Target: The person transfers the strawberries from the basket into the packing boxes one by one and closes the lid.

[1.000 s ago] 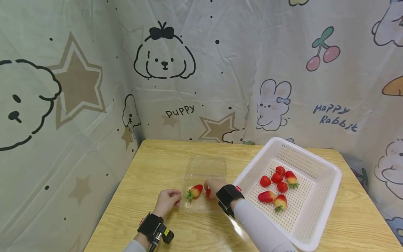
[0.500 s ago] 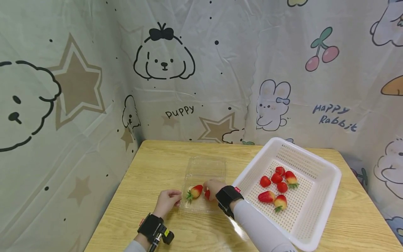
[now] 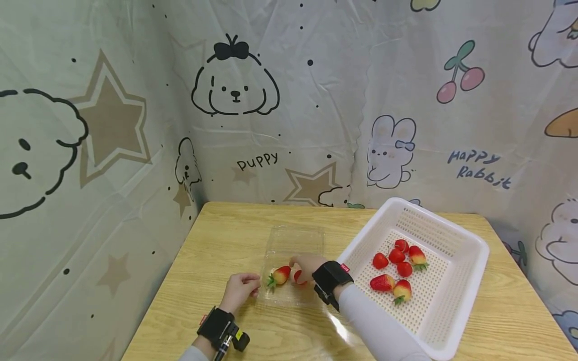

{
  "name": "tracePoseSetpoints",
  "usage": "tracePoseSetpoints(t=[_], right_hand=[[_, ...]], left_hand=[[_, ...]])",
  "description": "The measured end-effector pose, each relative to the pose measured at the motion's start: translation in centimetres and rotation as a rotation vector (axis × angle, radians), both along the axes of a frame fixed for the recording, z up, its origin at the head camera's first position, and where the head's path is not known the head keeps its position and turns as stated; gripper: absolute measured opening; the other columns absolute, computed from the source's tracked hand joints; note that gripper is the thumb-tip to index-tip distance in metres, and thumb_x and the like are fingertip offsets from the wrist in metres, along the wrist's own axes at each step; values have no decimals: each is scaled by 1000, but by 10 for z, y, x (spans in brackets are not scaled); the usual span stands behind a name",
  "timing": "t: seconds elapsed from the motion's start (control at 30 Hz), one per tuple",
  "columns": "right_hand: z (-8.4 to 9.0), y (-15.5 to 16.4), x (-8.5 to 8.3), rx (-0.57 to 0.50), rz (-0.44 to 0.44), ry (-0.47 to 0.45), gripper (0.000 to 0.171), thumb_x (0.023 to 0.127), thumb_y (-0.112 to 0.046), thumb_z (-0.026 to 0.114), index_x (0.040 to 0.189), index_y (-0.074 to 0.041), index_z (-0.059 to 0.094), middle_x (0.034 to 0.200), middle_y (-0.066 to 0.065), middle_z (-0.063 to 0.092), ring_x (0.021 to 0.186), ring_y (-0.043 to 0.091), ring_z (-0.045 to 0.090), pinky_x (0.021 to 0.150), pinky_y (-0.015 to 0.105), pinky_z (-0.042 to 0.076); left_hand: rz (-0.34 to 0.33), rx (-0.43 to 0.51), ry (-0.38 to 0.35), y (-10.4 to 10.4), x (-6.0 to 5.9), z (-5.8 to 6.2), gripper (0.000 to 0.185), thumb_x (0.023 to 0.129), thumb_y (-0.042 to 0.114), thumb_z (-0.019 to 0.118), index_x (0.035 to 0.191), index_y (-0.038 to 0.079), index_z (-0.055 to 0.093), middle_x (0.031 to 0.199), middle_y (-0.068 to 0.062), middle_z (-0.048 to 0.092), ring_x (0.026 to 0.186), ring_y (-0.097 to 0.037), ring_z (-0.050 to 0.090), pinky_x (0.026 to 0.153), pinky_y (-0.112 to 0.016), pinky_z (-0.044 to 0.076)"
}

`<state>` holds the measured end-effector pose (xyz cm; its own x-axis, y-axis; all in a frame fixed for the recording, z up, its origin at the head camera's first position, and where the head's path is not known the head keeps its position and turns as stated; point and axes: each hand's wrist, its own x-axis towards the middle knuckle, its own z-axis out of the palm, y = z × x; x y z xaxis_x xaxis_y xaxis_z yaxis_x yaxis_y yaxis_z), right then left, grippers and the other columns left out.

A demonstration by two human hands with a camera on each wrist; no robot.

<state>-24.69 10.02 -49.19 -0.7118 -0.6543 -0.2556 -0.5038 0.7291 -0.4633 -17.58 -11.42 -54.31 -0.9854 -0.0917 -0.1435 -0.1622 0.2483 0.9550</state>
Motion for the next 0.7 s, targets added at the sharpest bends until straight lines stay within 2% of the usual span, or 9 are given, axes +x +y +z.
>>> tracePoseSetpoints(t=[0.07, 0.17, 0.3, 0.43, 0.57, 0.7], right_hand=[[19, 3, 0, -53, -2, -24, 49, 77, -4, 70, 122, -2, 52, 121, 20, 52, 112, 35, 49, 90, 46, 44], [44, 11, 0, -140, -15, 45, 56, 82, -9, 67, 132, -5, 42, 132, 22, 42, 119, 36, 43, 94, 49, 41], [77, 28, -4, -269, -65, 200, 63, 84, -13, 65, 139, -6, 34, 140, 23, 30, 122, 40, 39, 96, 52, 39], [104, 52, -8, -387, -140, 376, 64, 84, -11, 65, 139, -7, 32, 141, 21, 26, 125, 39, 35, 97, 53, 37], [113, 77, -14, -498, -230, 537, 63, 81, -6, 67, 136, -6, 36, 139, 20, 29, 126, 39, 31, 100, 56, 32], [107, 102, -20, -560, -340, 641, 60, 79, -2, 67, 133, -1, 39, 135, 23, 32, 123, 42, 33, 100, 57, 30]], left_hand=[[-1, -3, 2, 0, 0, 0, 19, 82, -1, 60, 95, -15, 62, 70, -7, 60, 55, -8, 55, 52, -24, 52], [0, -5, 2, 0, 0, 0, 19, 82, -1, 60, 95, -15, 62, 70, -7, 60, 55, -8, 55, 52, -24, 52], [0, -8, 1, 0, 0, 0, 19, 82, -1, 60, 95, -15, 62, 70, -7, 60, 55, -8, 55, 52, -24, 52], [0, -13, -8, 1, 0, 0, 20, 82, 0, 60, 96, -15, 62, 70, -7, 60, 54, -7, 55, 52, -23, 52], [4, -17, -17, 1, 0, 0, 20, 82, 0, 60, 96, -14, 62, 71, -7, 60, 55, -7, 55, 52, -22, 52], [1, -18, -15, 2, 0, 1, 20, 83, 0, 60, 96, -14, 62, 71, -7, 60, 55, -7, 55, 52, -23, 52]])
